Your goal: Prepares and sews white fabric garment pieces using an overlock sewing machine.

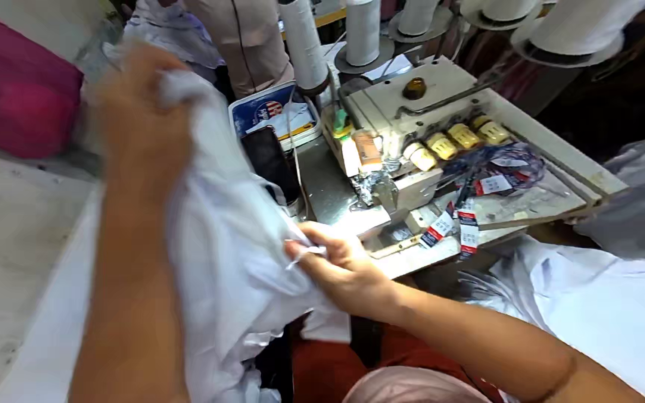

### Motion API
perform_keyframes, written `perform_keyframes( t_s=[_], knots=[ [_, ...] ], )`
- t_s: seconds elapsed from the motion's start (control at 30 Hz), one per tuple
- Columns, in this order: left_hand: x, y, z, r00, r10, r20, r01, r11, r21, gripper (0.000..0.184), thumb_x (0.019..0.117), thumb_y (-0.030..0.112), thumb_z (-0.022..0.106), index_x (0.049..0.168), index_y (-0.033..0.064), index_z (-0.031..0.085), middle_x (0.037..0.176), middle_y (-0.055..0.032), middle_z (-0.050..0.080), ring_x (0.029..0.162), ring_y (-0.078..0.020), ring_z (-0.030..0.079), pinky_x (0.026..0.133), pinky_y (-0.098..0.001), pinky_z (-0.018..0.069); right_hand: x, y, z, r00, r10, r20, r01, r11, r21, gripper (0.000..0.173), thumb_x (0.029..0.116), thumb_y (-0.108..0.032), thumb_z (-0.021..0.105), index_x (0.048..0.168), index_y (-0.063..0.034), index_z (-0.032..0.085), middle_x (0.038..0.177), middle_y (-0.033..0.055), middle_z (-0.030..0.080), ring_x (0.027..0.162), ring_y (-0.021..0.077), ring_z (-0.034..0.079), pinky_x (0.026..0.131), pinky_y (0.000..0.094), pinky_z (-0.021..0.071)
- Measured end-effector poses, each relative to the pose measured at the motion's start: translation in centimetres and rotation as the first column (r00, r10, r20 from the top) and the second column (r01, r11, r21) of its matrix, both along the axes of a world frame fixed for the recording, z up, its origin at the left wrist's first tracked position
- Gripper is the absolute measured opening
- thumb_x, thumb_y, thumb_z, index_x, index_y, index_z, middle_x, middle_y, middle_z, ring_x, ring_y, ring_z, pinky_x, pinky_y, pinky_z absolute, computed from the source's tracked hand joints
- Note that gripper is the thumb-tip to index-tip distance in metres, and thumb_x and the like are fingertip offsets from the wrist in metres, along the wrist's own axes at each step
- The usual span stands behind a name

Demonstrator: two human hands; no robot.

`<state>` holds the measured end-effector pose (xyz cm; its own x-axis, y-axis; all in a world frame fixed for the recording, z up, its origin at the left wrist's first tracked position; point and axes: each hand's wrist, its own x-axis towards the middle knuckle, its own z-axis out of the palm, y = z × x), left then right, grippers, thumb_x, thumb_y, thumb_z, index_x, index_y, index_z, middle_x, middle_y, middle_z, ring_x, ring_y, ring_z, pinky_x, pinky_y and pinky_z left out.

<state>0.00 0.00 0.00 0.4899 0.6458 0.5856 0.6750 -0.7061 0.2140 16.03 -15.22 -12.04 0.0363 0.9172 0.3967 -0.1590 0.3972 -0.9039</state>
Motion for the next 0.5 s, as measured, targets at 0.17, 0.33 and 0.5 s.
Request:
perform_keyframes(
  t_s=[0.17,0.33,0.5],
  knots=[
    [9.3,0.8,-9.4,0.941,-0.143,-0.307,-0.027,0.872,-0.488,0.017,0.0949,0.010,0.069,0.109,0.0000,0.071,0.100,-0.0289,0.069,0.099,-0.0521,0.065,0.083,-0.0731,0.0464,6.7,-5.2,-7.2,0.948,-0.318,-0.018,0.288,0.880,-0.377,0.013,0.1010,-0.003,0.052,0.101,-0.0013,0.065,0.085,-0.0086,0.067,0.079,-0.0057,0.064,0.077,0.0157,0.0555],
    [11.3,1.1,-13.8,0.951,-0.058,-0.304,-0.145,0.786,-0.601,0.029,0.0979,0.028,0.069,0.110,0.0022,0.067,0.101,-0.0224,0.069,0.102,-0.0432,0.065,0.085,-0.0681,0.0468,8.1,-6.5,-9.6,0.922,-0.387,-0.013,0.361,0.870,-0.336,0.013,0.1009,-0.002,0.054,0.101,0.0000,0.066,0.089,-0.0075,0.069,0.082,-0.0061,0.065,0.080,0.0137,0.0554],
    [12.8,-0.6,-13.0,0.934,0.118,-0.336,-0.293,0.791,-0.537,0.041,0.0973,0.026,0.066,0.128,-0.0008,0.063,0.117,-0.0276,0.068,0.115,-0.0460,0.063,0.093,-0.0688,0.0446,7.9,-5.5,-10.4,0.894,-0.448,-0.019,0.431,0.869,-0.243,0.013,0.1009,-0.003,0.054,0.099,0.0017,0.066,0.089,-0.0062,0.068,0.083,-0.0068,0.064,0.080,0.0127,0.0547]
  ],
)
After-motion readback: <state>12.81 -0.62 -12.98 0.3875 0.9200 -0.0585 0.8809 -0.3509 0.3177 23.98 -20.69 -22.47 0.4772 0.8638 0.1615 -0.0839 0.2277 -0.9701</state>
